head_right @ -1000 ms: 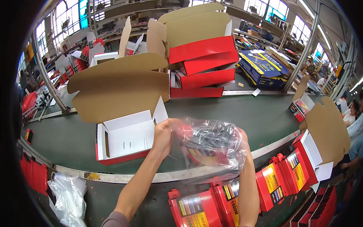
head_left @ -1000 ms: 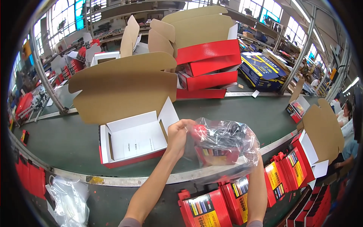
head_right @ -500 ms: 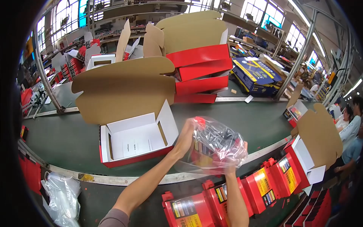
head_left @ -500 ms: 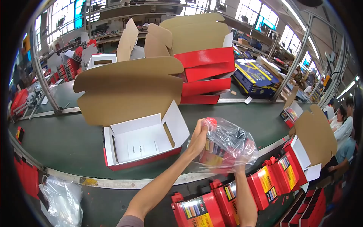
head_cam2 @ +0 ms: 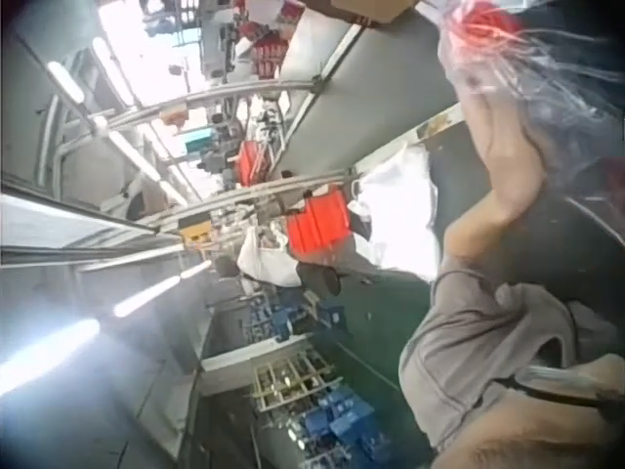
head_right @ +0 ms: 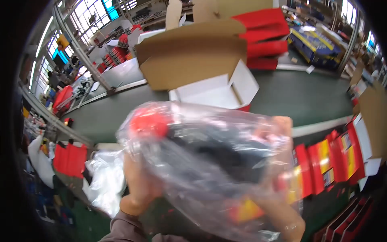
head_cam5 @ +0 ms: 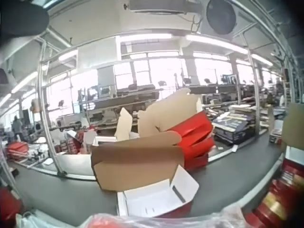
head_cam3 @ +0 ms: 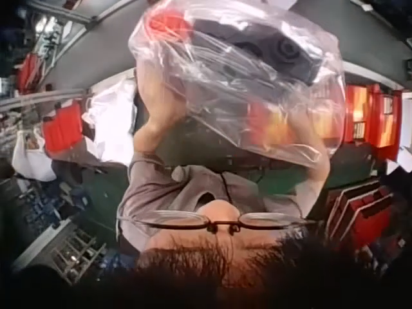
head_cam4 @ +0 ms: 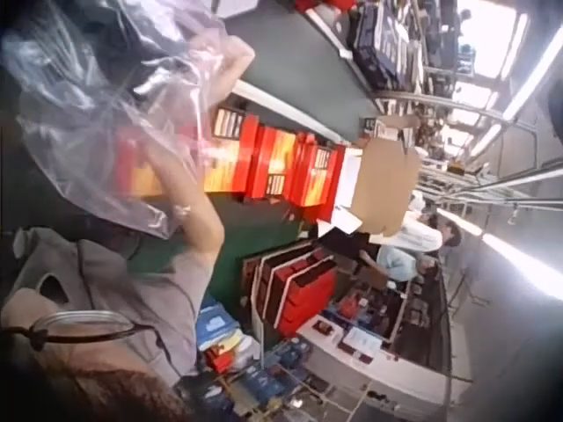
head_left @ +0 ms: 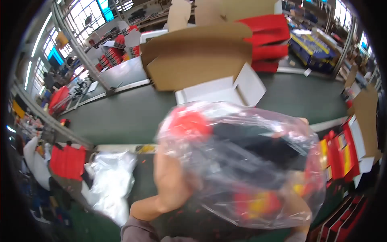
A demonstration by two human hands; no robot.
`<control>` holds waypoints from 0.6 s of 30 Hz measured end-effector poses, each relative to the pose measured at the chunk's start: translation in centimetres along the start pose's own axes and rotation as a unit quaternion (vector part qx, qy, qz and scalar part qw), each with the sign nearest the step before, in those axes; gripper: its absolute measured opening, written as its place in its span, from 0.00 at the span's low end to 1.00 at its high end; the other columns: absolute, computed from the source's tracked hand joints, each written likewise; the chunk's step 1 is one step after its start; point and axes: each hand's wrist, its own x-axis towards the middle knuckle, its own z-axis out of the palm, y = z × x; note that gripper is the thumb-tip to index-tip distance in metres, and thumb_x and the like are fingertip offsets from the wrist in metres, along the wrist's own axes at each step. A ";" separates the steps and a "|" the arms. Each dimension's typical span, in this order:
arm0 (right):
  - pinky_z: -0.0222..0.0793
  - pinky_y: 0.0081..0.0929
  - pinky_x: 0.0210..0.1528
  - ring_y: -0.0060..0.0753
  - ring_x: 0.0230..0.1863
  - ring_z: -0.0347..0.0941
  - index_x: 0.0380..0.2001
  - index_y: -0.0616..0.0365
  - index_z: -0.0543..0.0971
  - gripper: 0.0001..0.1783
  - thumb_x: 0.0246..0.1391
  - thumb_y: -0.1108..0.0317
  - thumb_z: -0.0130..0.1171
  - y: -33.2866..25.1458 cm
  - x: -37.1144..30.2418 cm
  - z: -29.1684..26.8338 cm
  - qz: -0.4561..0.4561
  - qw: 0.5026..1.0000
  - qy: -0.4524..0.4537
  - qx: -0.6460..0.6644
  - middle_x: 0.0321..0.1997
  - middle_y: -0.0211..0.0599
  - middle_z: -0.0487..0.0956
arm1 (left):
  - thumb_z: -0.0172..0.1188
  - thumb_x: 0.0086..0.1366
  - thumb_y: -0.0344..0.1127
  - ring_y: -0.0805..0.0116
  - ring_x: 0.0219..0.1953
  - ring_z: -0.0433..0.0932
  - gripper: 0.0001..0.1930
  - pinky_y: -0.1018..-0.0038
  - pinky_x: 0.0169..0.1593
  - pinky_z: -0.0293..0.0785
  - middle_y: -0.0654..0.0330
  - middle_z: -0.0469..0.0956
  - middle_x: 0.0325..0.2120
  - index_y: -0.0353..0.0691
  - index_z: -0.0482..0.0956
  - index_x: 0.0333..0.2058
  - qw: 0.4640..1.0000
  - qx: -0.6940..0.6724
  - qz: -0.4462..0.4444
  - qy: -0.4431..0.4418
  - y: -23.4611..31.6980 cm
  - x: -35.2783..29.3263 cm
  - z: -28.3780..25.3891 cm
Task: Packaging products into plastic bags and placing them into cardboard boxes on an assembly line.
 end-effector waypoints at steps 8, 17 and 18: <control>0.61 0.17 0.23 0.14 0.20 0.57 0.29 0.55 0.60 0.16 0.67 0.57 0.43 2.6 -18.7 6.1 0.027 0.978 -0.046 0.202 0.21 0.25 0.62 | 0.36 0.71 0.46 0.57 0.54 0.69 0.24 0.63 0.57 0.66 0.49 0.67 0.54 0.36 0.59 0.58 0.988 -0.093 -0.006 0.125 3.5 -11.9 -16.7; 0.62 0.22 0.16 0.28 0.15 0.64 0.34 0.53 0.57 0.17 0.65 0.51 0.43 12.8 -24.9 2.8 0.092 0.963 -0.075 0.243 0.17 0.45 0.70 | 0.49 0.68 0.26 0.69 0.47 0.75 0.09 0.73 0.52 0.73 0.50 0.72 0.51 0.32 0.69 0.45 0.980 -0.095 -0.110 0.137 1.8 -15.3 -22.9; 0.64 0.24 0.18 0.30 0.16 0.64 0.34 0.53 0.57 0.17 0.65 0.51 0.43 13.4 -25.1 2.2 0.159 0.934 -0.040 0.317 0.17 0.47 0.70 | 0.49 0.68 0.26 0.69 0.47 0.75 0.09 0.73 0.52 0.73 0.50 0.72 0.51 0.32 0.69 0.45 0.978 -0.106 -0.109 0.143 1.8 -15.4 -23.5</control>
